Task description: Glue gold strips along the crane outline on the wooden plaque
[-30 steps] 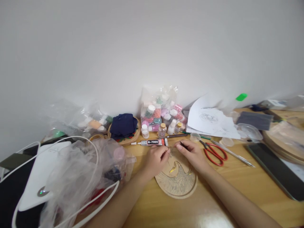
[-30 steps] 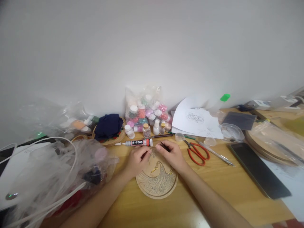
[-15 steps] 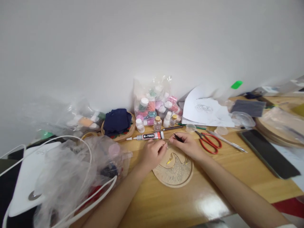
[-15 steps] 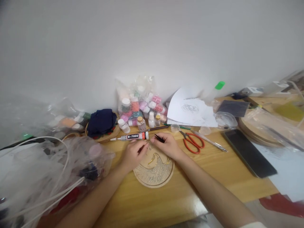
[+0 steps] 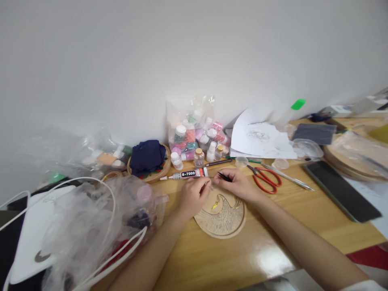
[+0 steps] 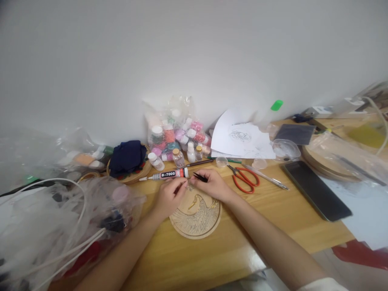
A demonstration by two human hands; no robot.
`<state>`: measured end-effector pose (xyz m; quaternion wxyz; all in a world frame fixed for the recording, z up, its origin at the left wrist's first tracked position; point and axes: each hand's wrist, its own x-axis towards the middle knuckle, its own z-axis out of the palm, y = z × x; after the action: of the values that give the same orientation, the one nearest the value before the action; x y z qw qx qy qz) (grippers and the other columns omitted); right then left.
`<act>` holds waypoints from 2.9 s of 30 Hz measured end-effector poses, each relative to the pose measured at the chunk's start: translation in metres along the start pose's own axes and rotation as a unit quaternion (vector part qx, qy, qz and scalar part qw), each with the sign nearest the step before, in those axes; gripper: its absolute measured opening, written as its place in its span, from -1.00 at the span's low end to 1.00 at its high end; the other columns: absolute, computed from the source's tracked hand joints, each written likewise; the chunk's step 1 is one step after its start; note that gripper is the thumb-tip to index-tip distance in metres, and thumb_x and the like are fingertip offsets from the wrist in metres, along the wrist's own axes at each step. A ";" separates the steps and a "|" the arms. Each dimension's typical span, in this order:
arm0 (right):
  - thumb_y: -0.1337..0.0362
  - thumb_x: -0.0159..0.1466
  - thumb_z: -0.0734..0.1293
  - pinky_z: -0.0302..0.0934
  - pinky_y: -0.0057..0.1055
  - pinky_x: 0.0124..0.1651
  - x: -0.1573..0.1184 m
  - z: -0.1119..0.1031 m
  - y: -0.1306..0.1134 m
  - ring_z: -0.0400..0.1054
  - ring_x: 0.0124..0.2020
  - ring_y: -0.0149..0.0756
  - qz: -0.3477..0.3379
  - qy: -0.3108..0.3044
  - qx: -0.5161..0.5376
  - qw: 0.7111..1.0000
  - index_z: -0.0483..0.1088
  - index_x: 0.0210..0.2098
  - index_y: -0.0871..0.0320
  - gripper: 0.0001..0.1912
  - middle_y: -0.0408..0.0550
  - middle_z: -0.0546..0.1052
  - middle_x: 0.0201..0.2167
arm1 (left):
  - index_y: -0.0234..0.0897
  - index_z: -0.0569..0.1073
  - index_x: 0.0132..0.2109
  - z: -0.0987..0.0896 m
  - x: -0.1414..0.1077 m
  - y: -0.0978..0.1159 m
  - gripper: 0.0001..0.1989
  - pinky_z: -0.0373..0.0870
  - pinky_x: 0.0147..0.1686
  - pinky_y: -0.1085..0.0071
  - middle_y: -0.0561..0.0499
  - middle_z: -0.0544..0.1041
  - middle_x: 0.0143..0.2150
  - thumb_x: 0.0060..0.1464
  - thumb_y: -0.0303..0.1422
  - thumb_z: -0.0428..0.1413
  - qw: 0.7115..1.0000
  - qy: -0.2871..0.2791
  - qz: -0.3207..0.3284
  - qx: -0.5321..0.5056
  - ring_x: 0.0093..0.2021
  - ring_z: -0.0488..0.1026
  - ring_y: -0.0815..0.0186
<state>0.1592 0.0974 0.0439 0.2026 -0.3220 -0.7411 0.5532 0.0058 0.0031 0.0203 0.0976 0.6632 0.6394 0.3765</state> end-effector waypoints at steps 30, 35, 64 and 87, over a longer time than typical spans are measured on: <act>0.06 0.14 0.33 0.19 -0.45 -0.38 -0.001 0.000 0.000 0.30 -0.47 -0.38 0.015 0.004 0.041 0.999 0.47 -0.45 0.22 -0.68 -0.13 0.48 -0.52 | -0.22 0.50 -0.24 -0.001 0.000 -0.001 -0.79 0.31 -0.31 0.43 0.01 0.57 -0.38 0.20 -0.44 -0.04 1.000 -0.015 -0.004 -0.007 -0.35 0.45 0.31; 0.05 0.14 0.33 0.14 -0.46 -0.40 0.000 0.000 -0.001 0.24 -0.49 -0.40 0.010 -0.003 0.031 0.999 0.45 -0.46 0.23 -0.67 -0.15 0.42 -0.54 | -0.23 0.49 -0.24 0.000 0.000 -0.002 -0.80 0.32 -0.30 0.42 0.00 0.58 -0.35 0.19 -0.45 -0.03 1.000 -0.007 0.000 -0.019 -0.34 0.46 0.30; 0.06 0.13 0.34 0.16 -0.43 -0.36 0.000 0.001 0.000 0.26 -0.47 -0.37 0.025 0.019 0.066 0.997 0.42 -0.45 0.22 -0.70 -0.13 0.42 -0.52 | -0.24 0.48 -0.22 0.000 0.000 -0.001 -0.81 0.32 -0.31 0.42 0.00 0.58 -0.35 0.20 -0.45 -0.04 1.000 -0.003 -0.001 -0.017 -0.34 0.47 0.30; 0.10 0.15 0.34 0.17 -0.43 -0.35 0.000 0.001 0.003 0.27 -0.46 -0.37 0.010 0.020 0.047 0.999 0.44 -0.43 0.23 -0.72 -0.12 0.44 -0.51 | -0.25 0.48 -0.22 0.001 0.000 -0.002 -0.83 0.29 -0.35 0.43 0.01 0.56 -0.40 0.16 -0.46 -0.01 1.000 0.001 -0.007 -0.025 -0.38 0.45 0.31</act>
<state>0.1592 0.0966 0.0410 0.2265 -0.3307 -0.7071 0.5826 0.0050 0.0035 0.0179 0.1156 0.6560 0.6344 0.3922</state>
